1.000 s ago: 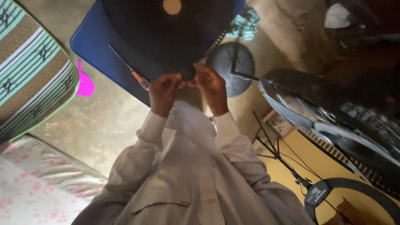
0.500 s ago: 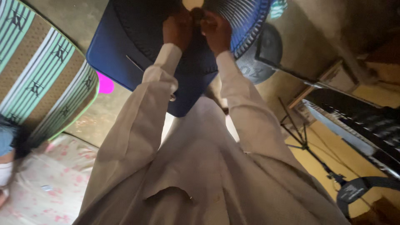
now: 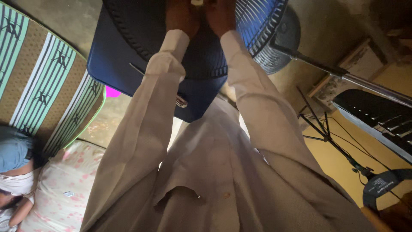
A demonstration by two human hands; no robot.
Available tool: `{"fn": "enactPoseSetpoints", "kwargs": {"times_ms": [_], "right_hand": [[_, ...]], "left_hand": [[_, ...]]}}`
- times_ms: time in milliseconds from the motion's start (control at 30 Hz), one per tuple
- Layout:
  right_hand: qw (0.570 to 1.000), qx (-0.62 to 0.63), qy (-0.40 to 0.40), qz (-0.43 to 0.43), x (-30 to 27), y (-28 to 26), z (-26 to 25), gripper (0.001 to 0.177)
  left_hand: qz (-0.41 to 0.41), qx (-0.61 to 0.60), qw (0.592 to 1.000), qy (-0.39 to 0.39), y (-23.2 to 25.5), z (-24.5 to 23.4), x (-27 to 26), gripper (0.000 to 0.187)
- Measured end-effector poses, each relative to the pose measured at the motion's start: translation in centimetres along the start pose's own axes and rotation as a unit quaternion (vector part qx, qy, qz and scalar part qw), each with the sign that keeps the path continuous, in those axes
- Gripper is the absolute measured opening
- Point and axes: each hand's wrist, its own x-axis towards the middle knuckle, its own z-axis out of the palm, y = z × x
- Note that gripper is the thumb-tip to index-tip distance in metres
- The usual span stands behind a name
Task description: The person uses a screwdriver to loosen and remove the front grille of a standing fan, then unscrews the central hub nut to detach the fan blade. The removed parts are placed on a nearby blue stool.
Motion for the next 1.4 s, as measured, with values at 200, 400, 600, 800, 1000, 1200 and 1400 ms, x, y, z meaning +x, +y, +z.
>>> {"fn": "enactPoseSetpoints", "kwargs": {"times_ms": [200, 400, 600, 800, 1000, 1200, 1400], "right_hand": [[0.993, 0.026, -0.087, 0.082, -0.1, -2.0, -0.7, 0.008], [0.997, 0.050, -0.064, 0.007, -1.1, -8.2, -6.0, 0.038], [0.950, -0.147, -0.276, 0.009, -4.4, -12.8, -10.0, 0.054], [0.948, -0.105, -0.299, 0.026, -6.5, -13.1, -11.0, 0.058], [0.945, -0.112, -0.306, 0.028, -8.3, -13.1, -11.3, 0.057], [0.943, -0.120, -0.308, 0.026, -10.4, -13.9, -12.1, 0.056], [0.949, -0.123, -0.291, 0.008, -12.6, -14.1, -12.3, 0.051]], "left_hand": [[0.084, 0.044, 0.994, 0.052, -0.1, 0.1, -0.5, 0.046], [0.024, 0.159, 0.984, -0.083, 2.7, -2.2, -4.7, 0.056], [0.110, 0.218, 0.967, -0.074, 2.9, -3.1, -11.4, 0.064], [0.088, 0.208, 0.969, -0.105, 3.1, -3.5, -13.6, 0.064], [0.061, 0.191, 0.971, -0.131, 4.3, -4.2, -14.9, 0.068], [0.047, 0.207, 0.964, -0.160, 5.4, -5.1, -16.9, 0.074], [0.045, 0.200, 0.967, -0.154, 4.8, -4.4, -19.3, 0.072]]}}
